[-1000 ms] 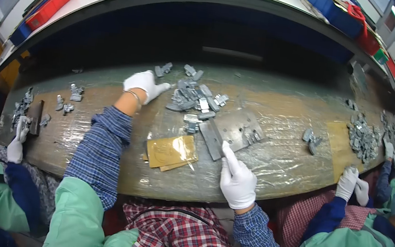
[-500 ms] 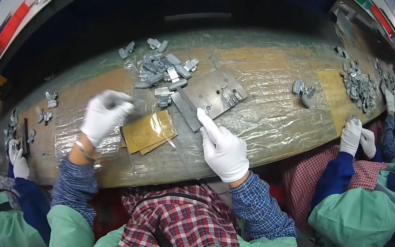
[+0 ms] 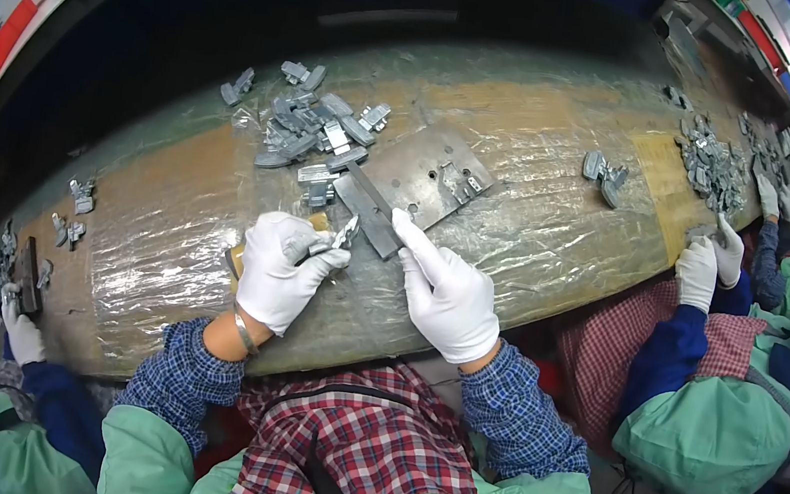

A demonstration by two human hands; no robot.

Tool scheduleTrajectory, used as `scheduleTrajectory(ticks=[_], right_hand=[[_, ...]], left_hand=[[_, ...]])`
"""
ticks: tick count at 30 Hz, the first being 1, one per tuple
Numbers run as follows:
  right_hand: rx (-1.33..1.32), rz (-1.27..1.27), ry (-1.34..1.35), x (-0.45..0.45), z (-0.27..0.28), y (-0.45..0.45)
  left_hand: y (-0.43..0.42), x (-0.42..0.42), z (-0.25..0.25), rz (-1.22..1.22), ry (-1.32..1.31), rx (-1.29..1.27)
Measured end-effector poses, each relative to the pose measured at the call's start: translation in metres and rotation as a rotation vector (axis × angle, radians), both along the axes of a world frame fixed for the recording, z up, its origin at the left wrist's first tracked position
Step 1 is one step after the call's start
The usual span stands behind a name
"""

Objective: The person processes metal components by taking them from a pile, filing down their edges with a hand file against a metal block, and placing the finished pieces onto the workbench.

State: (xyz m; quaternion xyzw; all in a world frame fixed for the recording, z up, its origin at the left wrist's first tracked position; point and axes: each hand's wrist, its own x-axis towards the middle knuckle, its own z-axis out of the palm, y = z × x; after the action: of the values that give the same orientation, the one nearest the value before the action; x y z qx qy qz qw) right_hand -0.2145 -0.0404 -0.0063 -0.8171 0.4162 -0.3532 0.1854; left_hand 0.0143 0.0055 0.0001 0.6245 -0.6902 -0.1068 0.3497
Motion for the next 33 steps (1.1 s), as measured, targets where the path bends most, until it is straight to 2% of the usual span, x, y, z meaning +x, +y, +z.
scheduleTrajectory(ticks=[2,5,8,12,15,20,24,27,33], right_hand=[[0.001,0.009,0.019,0.0,-0.002,-0.001],[0.045,0.02,-0.016,-0.001,0.001,0.007],[0.045,0.039,0.086,-0.003,0.011,0.033],[0.017,0.062,0.294,-0.007,0.021,0.069],[-0.013,0.044,0.377,0.0,0.023,0.064],[-0.068,0.046,0.299,0.023,0.017,0.04],[-0.007,0.052,0.389,-0.003,0.024,0.074],[-0.038,0.063,0.404,0.003,0.025,0.067],[-0.088,0.051,0.387,0.018,0.025,0.048]], left_hand=[[-0.006,-0.002,-0.001,0.024,-0.036,0.005],[-0.011,-0.002,0.0,-0.025,-0.113,0.155],[-0.007,-0.001,-0.009,-0.067,-0.113,-0.095],[-0.008,0.002,-0.005,-0.08,-0.161,-0.029],[-0.005,-0.001,-0.008,-0.09,-0.155,-0.01],[-0.008,0.0,-0.009,-0.085,-0.118,-0.104],[-0.01,-0.006,-0.005,-0.034,-0.034,-0.053],[-0.011,-0.004,-0.008,-0.016,-0.102,-0.029],[-0.013,-0.005,-0.002,-0.015,-0.066,-0.02]])
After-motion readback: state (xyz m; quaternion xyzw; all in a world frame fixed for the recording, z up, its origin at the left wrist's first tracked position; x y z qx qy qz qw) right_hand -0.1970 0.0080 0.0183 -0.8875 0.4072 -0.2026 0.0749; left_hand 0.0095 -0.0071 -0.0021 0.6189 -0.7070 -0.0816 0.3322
